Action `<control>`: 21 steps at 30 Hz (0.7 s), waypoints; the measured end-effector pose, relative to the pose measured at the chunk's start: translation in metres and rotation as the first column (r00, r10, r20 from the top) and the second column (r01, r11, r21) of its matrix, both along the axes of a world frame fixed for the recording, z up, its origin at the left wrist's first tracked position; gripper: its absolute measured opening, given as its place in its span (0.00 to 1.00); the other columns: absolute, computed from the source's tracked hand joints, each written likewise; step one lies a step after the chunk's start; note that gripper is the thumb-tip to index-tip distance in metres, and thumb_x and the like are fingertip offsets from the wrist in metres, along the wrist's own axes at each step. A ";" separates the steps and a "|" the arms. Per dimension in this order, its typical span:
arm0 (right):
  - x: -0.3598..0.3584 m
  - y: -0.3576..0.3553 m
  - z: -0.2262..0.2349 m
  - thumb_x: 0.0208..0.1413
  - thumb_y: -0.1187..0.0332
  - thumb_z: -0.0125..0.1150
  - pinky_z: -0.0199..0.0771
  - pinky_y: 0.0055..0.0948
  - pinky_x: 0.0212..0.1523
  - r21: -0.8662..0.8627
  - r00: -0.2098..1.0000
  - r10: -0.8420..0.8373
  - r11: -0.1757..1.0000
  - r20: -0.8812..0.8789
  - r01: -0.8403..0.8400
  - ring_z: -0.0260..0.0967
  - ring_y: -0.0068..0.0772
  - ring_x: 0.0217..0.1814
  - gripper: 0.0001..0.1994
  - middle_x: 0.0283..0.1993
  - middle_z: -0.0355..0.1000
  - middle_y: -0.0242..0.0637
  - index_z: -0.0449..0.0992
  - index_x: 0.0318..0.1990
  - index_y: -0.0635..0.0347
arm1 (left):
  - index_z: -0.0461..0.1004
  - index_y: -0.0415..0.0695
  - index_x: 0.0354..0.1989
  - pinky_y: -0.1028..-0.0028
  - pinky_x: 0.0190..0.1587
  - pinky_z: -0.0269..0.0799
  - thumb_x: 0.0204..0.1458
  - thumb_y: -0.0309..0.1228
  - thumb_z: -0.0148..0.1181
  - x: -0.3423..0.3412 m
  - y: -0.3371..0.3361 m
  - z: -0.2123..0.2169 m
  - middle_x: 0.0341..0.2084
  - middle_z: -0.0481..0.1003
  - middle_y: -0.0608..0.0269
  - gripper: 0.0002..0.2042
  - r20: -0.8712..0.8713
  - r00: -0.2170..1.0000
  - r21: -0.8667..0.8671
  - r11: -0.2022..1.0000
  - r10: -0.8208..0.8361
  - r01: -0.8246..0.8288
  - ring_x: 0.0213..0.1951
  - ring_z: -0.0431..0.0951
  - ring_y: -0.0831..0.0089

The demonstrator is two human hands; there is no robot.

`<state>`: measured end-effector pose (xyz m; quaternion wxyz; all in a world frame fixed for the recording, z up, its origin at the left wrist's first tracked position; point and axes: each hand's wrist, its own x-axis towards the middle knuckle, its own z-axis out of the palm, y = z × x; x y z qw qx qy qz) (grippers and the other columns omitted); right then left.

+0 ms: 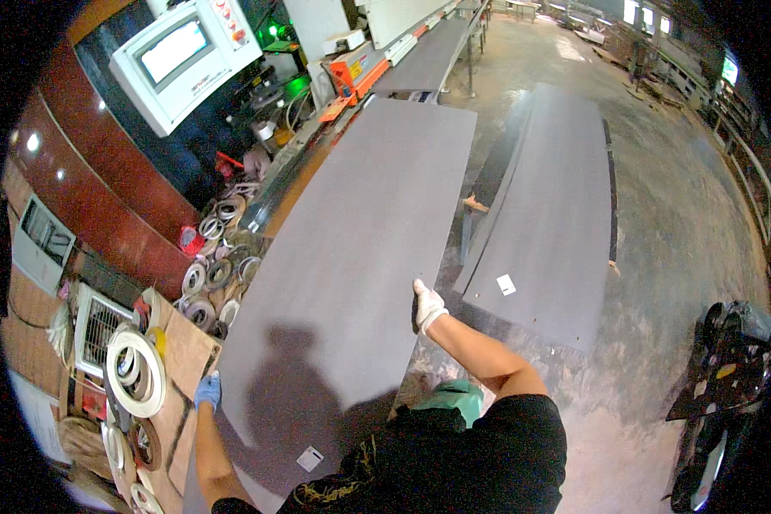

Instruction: The person repeatedly picks up large flat panels from the floor and places them onto a conveyor or table. The person handles the panels one at a time, walking back and forth between the floor and the conveyor.

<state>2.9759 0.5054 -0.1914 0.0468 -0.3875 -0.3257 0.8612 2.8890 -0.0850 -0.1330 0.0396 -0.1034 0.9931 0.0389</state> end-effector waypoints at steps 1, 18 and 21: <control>-0.004 -0.010 0.003 0.52 0.50 0.55 0.60 0.45 0.55 0.077 0.993 0.014 0.997 0.116 -0.023 0.62 0.44 0.55 0.30 0.55 0.64 0.45 0.61 0.57 0.62 | 0.70 0.45 0.49 0.60 0.51 0.63 0.52 0.56 0.40 0.003 -0.008 -0.004 0.45 0.70 0.47 0.28 0.008 1.000 0.012 1.000 0.011 -0.011 0.49 0.70 0.50; -0.083 -0.081 -0.010 0.49 0.52 0.57 0.55 0.43 0.59 -0.076 0.976 0.158 0.986 0.153 -0.148 0.60 0.41 0.56 0.26 0.55 0.64 0.38 0.66 0.52 0.58 | 0.64 0.56 0.51 0.43 0.57 0.50 0.47 0.36 0.52 0.311 0.110 -0.048 0.54 0.58 0.49 0.20 -0.225 0.796 -0.345 0.810 -0.561 0.474 0.56 0.57 0.47; -0.100 -0.067 -0.010 0.47 0.54 0.58 0.57 0.43 0.57 0.049 0.957 0.288 0.957 -0.026 -0.287 0.60 0.42 0.55 0.26 0.54 0.64 0.40 0.67 0.51 0.58 | 0.65 0.54 0.50 0.39 0.57 0.44 0.40 0.38 0.57 0.310 0.111 -0.045 0.54 0.57 0.49 0.24 -0.174 0.875 -0.303 0.870 -0.452 0.389 0.57 0.54 0.44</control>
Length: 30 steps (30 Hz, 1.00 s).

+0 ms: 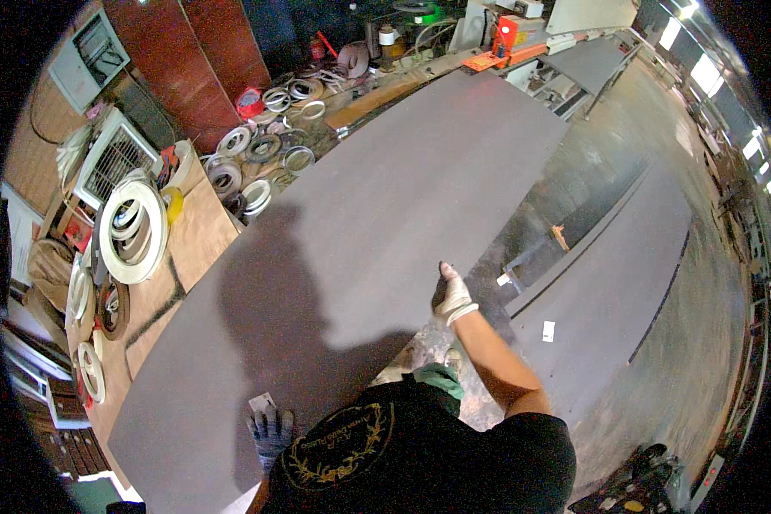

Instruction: The person repeatedly picks up large flat panels from the floor and places them onto a conveyor or table. The person handles the panels one at a time, walking back and forth between the floor and the conveyor.

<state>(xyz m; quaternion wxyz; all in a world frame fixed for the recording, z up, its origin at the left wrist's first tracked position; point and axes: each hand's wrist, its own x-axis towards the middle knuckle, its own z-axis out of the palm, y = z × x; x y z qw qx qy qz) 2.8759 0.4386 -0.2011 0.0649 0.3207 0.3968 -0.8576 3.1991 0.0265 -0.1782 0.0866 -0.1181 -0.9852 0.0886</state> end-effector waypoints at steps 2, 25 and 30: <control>-0.019 0.029 0.012 0.47 0.56 0.60 0.59 0.43 0.56 0.073 0.989 0.039 0.997 -0.145 -0.028 0.61 0.44 0.54 0.29 0.55 0.62 0.46 0.61 0.55 0.62 | 0.65 0.53 0.51 0.39 0.58 0.42 0.38 0.37 0.58 -0.014 0.015 0.042 0.54 0.57 0.48 0.26 0.184 0.978 0.107 0.987 0.098 -0.119 0.57 0.54 0.44; -0.168 0.173 -0.069 0.59 0.57 0.42 0.54 0.37 0.57 0.053 0.995 0.048 0.998 -0.084 -0.044 0.53 0.39 0.59 0.26 0.59 0.56 0.45 0.47 0.61 0.60 | 0.55 0.46 0.59 0.44 0.61 0.41 0.31 0.25 0.57 -0.091 0.026 0.031 0.61 0.50 0.45 0.38 0.269 0.922 0.002 0.957 0.280 -0.292 0.61 0.48 0.40; -0.176 0.142 -0.071 0.48 0.66 0.59 0.67 0.34 0.39 0.435 0.956 -0.293 0.856 -0.034 0.278 0.62 0.30 0.36 0.26 0.39 0.65 0.40 0.55 0.53 0.63 | 0.53 0.46 0.62 0.43 0.58 0.48 0.41 0.26 0.50 -0.108 0.076 0.069 0.62 0.51 0.49 0.33 0.275 0.925 0.100 0.949 0.261 -0.298 0.62 0.48 0.44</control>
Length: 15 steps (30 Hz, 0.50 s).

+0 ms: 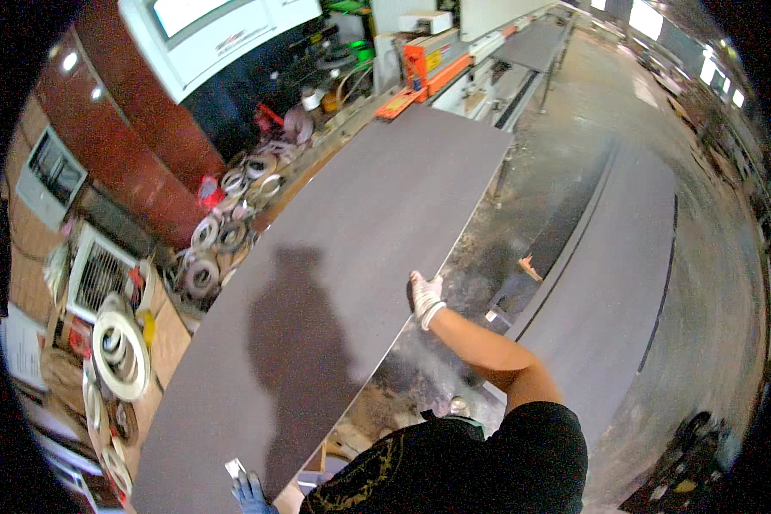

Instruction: The person repeatedly picks up large flat panels from the floor and places them onto a conveyor or table. The person handles the panels one at a time, walking back and forth between the floor and the conveyor.

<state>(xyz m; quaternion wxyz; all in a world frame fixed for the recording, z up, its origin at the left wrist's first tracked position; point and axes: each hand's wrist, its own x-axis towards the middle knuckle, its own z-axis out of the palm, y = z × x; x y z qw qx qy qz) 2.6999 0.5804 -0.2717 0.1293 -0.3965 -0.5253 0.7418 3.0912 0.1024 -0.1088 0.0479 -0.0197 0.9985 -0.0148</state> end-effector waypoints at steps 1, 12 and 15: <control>0.001 -0.012 0.014 0.49 0.66 0.59 0.67 0.35 0.40 -0.086 1.000 0.007 0.996 0.004 -0.007 0.62 0.32 0.39 0.27 0.40 0.65 0.41 0.54 0.54 0.59 | 0.53 0.47 0.62 0.42 0.57 0.48 0.43 0.28 0.49 0.006 0.000 0.001 0.62 0.50 0.49 0.32 -0.019 1.000 0.003 1.000 -0.003 0.003 0.62 0.48 0.43; 0.005 -0.007 0.107 0.52 0.64 0.54 0.59 0.40 0.53 -0.252 0.996 -0.021 0.967 0.084 0.042 0.57 0.43 0.56 0.31 0.56 0.57 0.46 0.47 0.62 0.52 | 0.51 0.47 0.63 0.42 0.56 0.50 0.44 0.36 0.50 -0.005 0.013 -0.004 0.63 0.48 0.50 0.33 0.047 0.999 -0.003 1.000 -0.021 0.022 0.62 0.48 0.41; -0.015 0.022 0.079 0.53 0.60 0.51 0.57 0.41 0.55 -0.288 0.998 0.028 0.958 0.051 -0.012 0.55 0.45 0.60 0.28 0.59 0.56 0.46 0.50 0.60 0.56 | 0.48 0.48 0.63 0.43 0.56 0.50 0.42 0.32 0.53 -0.033 0.043 0.025 0.63 0.47 0.50 0.35 0.241 0.970 0.020 0.999 0.022 -0.027 0.62 0.47 0.41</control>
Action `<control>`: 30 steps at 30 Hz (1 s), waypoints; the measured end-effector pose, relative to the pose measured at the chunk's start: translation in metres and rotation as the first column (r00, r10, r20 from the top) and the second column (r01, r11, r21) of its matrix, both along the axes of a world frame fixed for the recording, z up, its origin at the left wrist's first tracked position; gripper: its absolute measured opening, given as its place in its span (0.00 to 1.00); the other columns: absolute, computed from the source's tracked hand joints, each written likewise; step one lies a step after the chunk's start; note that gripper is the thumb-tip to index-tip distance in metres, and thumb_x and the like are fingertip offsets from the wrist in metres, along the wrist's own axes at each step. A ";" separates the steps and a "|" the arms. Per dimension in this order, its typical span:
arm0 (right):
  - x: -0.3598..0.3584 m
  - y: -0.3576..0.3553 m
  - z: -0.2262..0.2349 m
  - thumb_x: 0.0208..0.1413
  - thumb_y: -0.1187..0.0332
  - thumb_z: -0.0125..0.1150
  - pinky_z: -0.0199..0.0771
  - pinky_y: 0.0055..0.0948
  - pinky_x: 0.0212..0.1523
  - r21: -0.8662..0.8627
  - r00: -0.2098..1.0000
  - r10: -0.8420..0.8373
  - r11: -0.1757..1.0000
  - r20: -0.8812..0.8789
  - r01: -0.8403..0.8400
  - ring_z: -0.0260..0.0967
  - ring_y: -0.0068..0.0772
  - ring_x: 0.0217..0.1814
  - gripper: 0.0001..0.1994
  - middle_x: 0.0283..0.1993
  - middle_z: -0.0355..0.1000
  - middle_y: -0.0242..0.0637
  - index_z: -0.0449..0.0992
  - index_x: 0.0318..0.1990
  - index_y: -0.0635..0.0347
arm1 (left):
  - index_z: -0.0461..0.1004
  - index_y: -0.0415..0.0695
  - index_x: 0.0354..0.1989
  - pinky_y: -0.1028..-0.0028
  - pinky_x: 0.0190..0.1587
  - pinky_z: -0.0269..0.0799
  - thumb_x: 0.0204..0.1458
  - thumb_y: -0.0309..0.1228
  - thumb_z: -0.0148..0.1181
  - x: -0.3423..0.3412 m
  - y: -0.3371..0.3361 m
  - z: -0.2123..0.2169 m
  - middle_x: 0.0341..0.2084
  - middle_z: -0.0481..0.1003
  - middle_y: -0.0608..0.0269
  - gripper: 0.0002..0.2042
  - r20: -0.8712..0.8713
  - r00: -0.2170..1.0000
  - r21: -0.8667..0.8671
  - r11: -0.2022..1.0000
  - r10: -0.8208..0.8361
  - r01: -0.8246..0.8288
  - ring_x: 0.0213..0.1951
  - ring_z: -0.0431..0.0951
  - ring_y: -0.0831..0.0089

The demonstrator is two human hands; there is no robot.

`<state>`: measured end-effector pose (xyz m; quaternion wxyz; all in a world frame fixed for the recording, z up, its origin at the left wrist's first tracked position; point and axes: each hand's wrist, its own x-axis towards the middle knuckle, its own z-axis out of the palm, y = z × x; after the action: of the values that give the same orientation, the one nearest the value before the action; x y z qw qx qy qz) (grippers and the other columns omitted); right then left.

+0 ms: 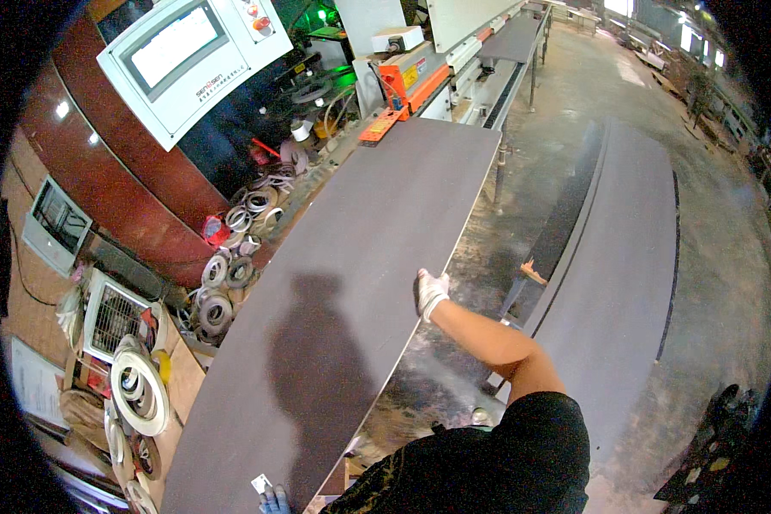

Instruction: The person repeatedly picks up large flat panels from the floor and places them onto a conveyor or table. The person handles the panels one at a time, walking back and forth between the floor and the conveyor.

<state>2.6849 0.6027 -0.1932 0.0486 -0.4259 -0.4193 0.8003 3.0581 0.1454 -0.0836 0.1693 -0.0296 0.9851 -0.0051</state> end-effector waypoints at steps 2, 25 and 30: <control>-0.033 0.038 -0.053 0.53 0.57 0.50 0.58 0.42 0.53 0.003 1.000 0.014 1.000 0.001 -0.014 0.56 0.44 0.58 0.26 0.58 0.58 0.45 0.55 0.57 0.57 | 0.49 0.47 0.63 0.44 0.56 0.50 0.40 0.28 0.53 -0.019 0.023 0.006 0.63 0.46 0.50 0.36 -0.057 0.998 0.030 0.999 -0.027 0.028 0.62 0.46 0.41; 0.481 0.009 -0.087 0.56 0.66 0.54 0.72 0.30 0.32 0.154 0.815 0.576 0.802 0.059 -0.577 0.70 0.31 0.31 0.15 0.41 0.71 0.41 0.67 0.48 0.65 | 0.48 0.53 0.64 0.48 0.62 0.41 0.35 0.51 0.63 -0.088 0.122 -0.037 0.63 0.47 0.54 0.45 -0.262 0.938 -0.015 0.973 -0.226 0.230 0.64 0.46 0.54; 0.629 0.029 -0.106 0.55 0.57 0.51 0.69 0.33 0.39 0.010 0.911 0.198 0.976 0.362 -0.216 0.70 0.38 0.44 0.19 0.49 0.70 0.40 0.65 0.52 0.52 | 0.49 0.53 0.63 0.47 0.61 0.42 0.34 0.53 0.63 -0.057 0.106 -0.039 0.63 0.48 0.54 0.46 -0.265 0.933 -0.010 0.968 -0.244 0.250 0.63 0.48 0.53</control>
<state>3.3137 0.6314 -0.2994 -0.1033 -0.5165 -0.4835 0.6991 3.0009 0.2510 -0.1224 0.0348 0.0959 0.9947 -0.0106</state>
